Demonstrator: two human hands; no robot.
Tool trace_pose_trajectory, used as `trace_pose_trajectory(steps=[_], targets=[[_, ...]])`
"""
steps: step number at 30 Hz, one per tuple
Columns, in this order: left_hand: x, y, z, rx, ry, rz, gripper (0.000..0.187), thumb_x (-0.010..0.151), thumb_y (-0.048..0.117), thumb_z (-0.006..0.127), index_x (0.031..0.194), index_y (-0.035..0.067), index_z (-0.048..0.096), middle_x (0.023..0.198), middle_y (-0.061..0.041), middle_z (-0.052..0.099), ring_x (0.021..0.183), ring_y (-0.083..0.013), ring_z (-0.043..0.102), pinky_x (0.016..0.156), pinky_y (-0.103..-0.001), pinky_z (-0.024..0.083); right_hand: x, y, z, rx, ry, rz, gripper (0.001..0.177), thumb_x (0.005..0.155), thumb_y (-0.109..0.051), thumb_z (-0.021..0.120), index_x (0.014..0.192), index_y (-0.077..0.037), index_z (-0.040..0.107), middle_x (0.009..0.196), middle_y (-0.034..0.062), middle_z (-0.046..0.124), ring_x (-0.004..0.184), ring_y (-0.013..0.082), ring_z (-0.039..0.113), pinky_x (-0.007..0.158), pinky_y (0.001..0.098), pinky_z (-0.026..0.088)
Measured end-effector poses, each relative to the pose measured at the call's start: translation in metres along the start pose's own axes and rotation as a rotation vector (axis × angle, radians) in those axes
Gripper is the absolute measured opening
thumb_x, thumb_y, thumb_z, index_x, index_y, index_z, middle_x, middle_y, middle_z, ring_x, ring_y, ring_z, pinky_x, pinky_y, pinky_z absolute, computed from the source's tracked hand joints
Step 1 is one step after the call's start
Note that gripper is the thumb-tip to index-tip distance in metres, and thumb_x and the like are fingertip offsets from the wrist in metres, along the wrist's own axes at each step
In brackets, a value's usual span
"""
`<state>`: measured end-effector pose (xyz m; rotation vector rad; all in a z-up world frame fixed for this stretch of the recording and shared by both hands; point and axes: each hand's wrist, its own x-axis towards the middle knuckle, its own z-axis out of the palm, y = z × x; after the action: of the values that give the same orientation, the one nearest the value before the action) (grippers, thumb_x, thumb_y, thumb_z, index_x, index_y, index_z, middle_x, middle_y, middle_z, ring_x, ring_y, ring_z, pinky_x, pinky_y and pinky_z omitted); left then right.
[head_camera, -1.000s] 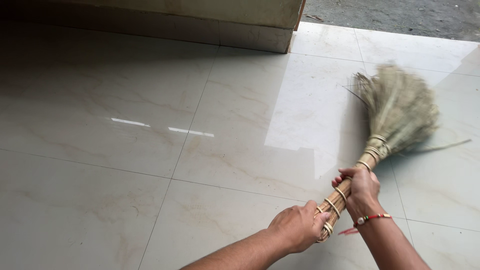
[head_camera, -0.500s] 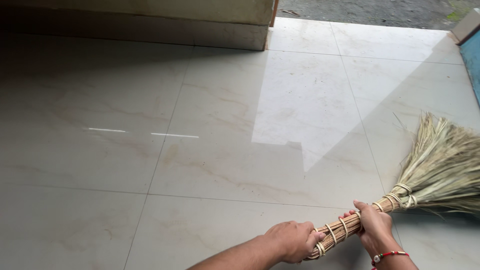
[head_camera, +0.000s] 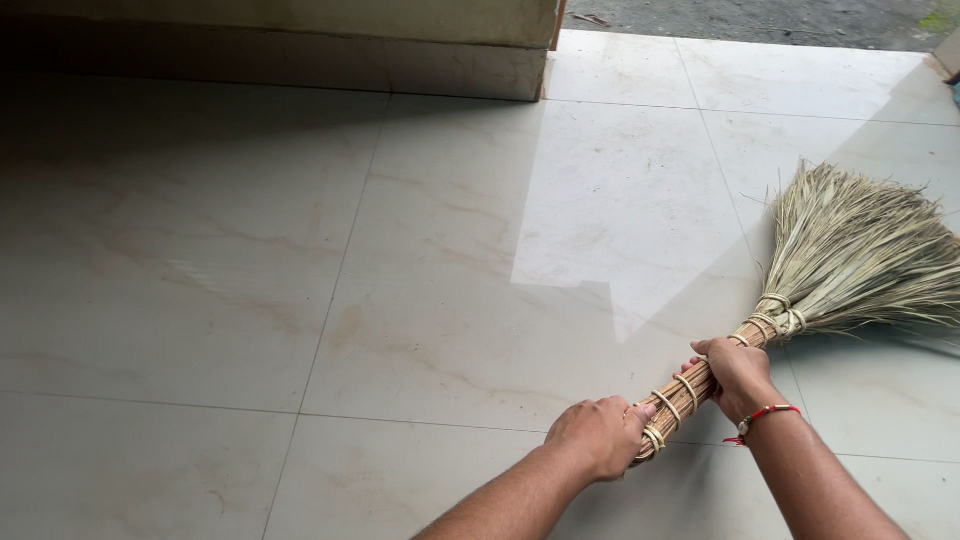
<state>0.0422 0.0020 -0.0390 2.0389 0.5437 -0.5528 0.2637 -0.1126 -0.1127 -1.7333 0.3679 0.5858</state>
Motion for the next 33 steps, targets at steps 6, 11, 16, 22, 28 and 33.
trace_pose_trajectory(steps=[6, 11, 16, 22, 28, 33], targets=[[-0.036, 0.006, -0.008, -0.135, -0.022, 0.06, 0.058, 0.107, 0.049, 0.024, 0.11, 0.006, 0.061, 0.088, -0.016, 0.076, 0.09, -0.025, 0.074, 0.085, -0.043, 0.054, -0.03, -0.02, -0.001, -0.005, -0.144, -0.08, 0.029, 0.094, -0.008, 0.071, 0.107, 0.007, 0.05, 0.086, 0.0121, 0.059, 0.069, 0.0216, 0.065, 0.062, 0.0371, 0.062], [-0.058, -0.009, 0.007, -0.02, 0.08, 0.281, 0.059, 0.107, 0.054, 0.033, 0.112, 0.004, 0.064, 0.092, -0.015, 0.07, 0.093, -0.0303, 0.069, 0.087, -0.049, 0.052, -0.087, -0.025, 0.005, -0.013, -0.172, -0.283, 0.032, 0.094, -0.012, 0.073, 0.107, 0.003, 0.048, 0.082, 0.0097, 0.058, 0.063, 0.0197, 0.062, 0.056, 0.0366, 0.059], [-0.064, -0.039, 0.049, -0.09, -0.193, 0.251, 0.053, 0.099, 0.046, 0.045, 0.131, 0.005, 0.057, 0.111, -0.022, 0.072, 0.109, -0.0329, 0.068, 0.096, -0.047, 0.051, -0.148, -0.014, 0.004, -0.293, -0.258, -0.385, 0.036, 0.088, -0.017, 0.075, 0.104, -0.002, 0.045, 0.07, 0.0122, 0.058, 0.053, 0.0221, 0.061, 0.049, 0.0394, 0.056], [-0.025, -0.06, 0.059, -0.168, -0.076, 0.223, 0.063, 0.097, 0.039, 0.057, 0.149, 0.006, 0.043, 0.13, -0.02, 0.066, 0.126, -0.0339, 0.06, 0.107, -0.046, 0.047, -0.165, 0.002, 0.004, -0.91, -0.365, -0.3, 0.046, 0.091, -0.041, 0.073, 0.097, 0.001, 0.055, 0.064, 0.01, 0.059, 0.045, 0.0198, 0.058, 0.041, 0.0362, 0.049], [-0.024, -0.069, 0.031, -0.206, -0.009, 0.133, 0.059, 0.097, 0.036, 0.055, 0.148, 0.009, 0.045, 0.135, -0.016, 0.063, 0.129, -0.0306, 0.058, 0.108, -0.044, 0.046, -0.128, 0.012, 0.008, -1.069, -0.358, -0.277, 0.049, 0.098, -0.053, 0.053, 0.105, -0.005, 0.058, 0.063, 0.0132, 0.061, 0.048, 0.025, 0.062, 0.047, 0.0424, 0.051], [-0.032, -0.072, 0.019, -0.234, -0.028, 0.049, 0.052, 0.098, 0.034, 0.053, 0.146, 0.013, 0.047, 0.133, -0.01, 0.064, 0.127, -0.0255, 0.059, 0.107, -0.043, 0.047, -0.076, 0.007, -0.039, -1.443, -0.058, -0.589, 0.053, 0.1, -0.06, 0.043, 0.12, -0.012, 0.055, 0.075, 0.0234, 0.074, 0.075, 0.0413, 0.069, 0.073, 0.0537, 0.053]])
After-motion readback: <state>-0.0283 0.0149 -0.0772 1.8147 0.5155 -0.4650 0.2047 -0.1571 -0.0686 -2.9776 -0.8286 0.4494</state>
